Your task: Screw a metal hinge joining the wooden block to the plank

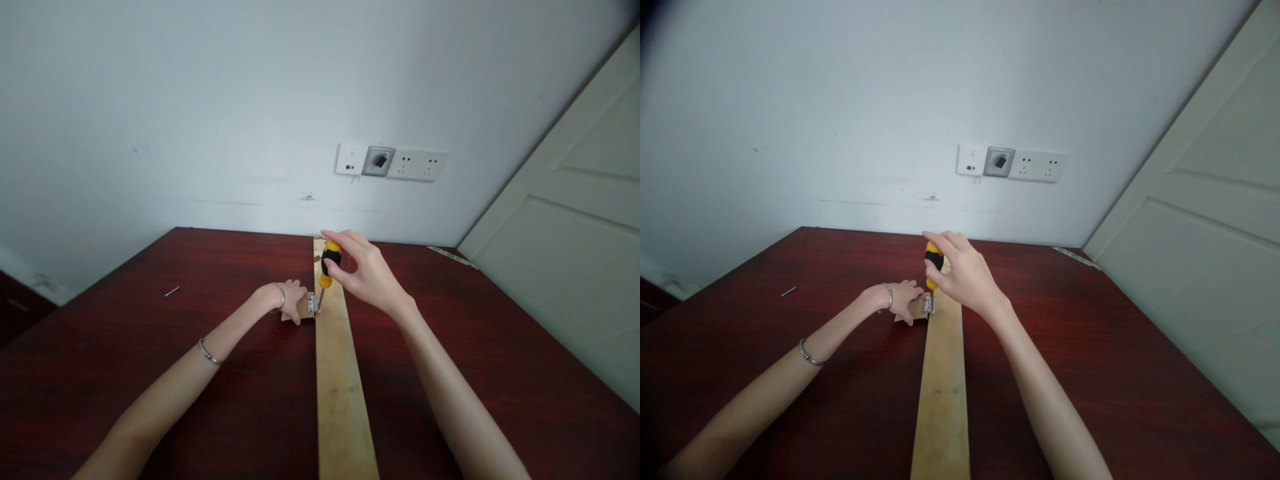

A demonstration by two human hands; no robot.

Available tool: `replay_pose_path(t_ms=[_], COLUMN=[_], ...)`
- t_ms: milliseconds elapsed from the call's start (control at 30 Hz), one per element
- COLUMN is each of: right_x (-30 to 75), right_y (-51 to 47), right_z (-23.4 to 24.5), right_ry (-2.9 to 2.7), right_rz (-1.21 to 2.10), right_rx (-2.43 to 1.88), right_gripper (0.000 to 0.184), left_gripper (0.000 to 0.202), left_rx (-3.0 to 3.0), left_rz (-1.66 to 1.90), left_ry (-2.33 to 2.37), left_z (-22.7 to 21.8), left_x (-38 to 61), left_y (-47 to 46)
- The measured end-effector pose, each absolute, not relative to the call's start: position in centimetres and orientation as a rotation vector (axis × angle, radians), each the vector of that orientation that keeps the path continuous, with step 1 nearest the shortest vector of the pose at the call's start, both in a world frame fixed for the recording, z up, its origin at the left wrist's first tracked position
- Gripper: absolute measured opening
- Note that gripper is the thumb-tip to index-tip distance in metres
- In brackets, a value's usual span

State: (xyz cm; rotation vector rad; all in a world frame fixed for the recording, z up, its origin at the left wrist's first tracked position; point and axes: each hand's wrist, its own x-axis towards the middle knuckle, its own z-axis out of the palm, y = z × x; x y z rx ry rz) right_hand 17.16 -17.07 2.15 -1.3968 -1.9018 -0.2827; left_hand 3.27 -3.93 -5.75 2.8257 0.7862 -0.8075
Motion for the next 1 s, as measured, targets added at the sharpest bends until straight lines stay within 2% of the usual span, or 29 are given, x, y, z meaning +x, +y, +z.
replay_pose_path(t_ms=[167, 300, 433, 667, 833, 1000], right_x=[16.93, 16.82, 16.75, 16.63, 16.54, 16.48], right_y=[-17.47, -17.26, -17.13, -16.7, -17.02, -16.87], right_z=[2.87, 2.82, 2.75, 2.23, 2.47, 2.23], right_ry=[-1.939, -1.954, -2.02, -1.987, -2.002, -1.947], right_rz=[-0.43, -0.33, -0.325, -0.332, -0.315, -0.386], right_rx=[-1.555, -1.517, -1.468, -1.488, -1.489, -1.568], right_gripper=[0.037, 0.037, 0.048, 0.038, 0.048, 0.043], left_gripper=[0.087, 0.088, 0.089, 0.091, 0.093, 0.091], left_rx=[2.815, 2.803, 2.793, 2.795, 2.802, 2.806], left_rz=[-0.819, -0.806, -0.788, -0.751, -0.754, -0.776], left_ry=[0.799, 0.816, 0.819, 0.815, 0.797, 0.812], left_z=[-5.74, -5.37, -5.46, -6.06, -6.26, -6.04], left_x=[3.33, 3.27, 3.18, 3.18, 3.16, 3.19], left_y=[-3.84, -4.22, -4.27, -3.75, -3.54, -3.7])
